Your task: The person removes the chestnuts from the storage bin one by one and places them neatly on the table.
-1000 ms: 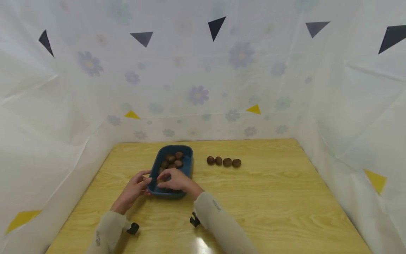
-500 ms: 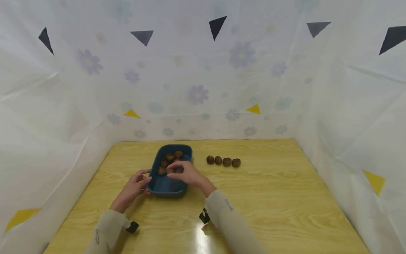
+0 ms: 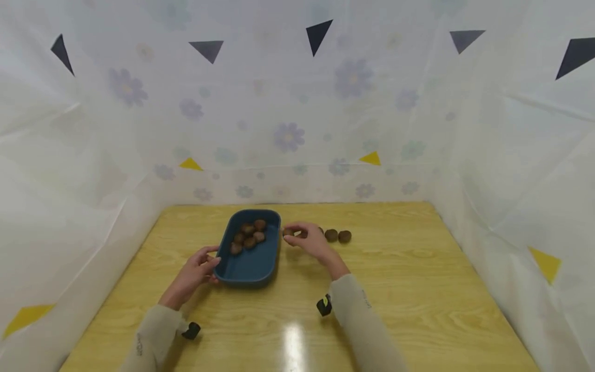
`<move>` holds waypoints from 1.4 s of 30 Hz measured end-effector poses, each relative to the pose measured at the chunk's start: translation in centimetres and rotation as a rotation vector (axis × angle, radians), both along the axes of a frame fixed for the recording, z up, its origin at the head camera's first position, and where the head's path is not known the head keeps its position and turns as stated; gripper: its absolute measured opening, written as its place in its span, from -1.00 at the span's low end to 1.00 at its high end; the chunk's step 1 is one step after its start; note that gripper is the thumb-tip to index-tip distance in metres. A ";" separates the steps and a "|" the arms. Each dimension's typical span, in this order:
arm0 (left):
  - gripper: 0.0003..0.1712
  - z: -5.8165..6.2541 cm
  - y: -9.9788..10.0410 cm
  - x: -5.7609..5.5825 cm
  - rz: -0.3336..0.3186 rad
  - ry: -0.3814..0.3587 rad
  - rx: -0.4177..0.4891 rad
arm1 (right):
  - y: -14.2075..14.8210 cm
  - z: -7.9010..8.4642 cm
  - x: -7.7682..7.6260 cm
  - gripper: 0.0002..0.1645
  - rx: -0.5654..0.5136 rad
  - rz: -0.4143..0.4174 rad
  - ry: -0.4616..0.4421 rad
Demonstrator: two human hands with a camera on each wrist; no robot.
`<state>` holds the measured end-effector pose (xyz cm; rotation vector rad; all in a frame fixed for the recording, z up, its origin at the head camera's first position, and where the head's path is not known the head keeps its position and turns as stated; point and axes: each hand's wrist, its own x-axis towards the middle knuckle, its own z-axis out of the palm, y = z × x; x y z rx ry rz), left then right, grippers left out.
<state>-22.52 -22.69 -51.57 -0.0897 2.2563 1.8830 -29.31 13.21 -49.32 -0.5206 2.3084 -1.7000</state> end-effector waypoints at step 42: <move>-0.43 0.1 -0.3 0.9 -0.001 -0.004 0.013 | 14.4 -3.5 0.2 -0.36 0.172 -0.505 -0.097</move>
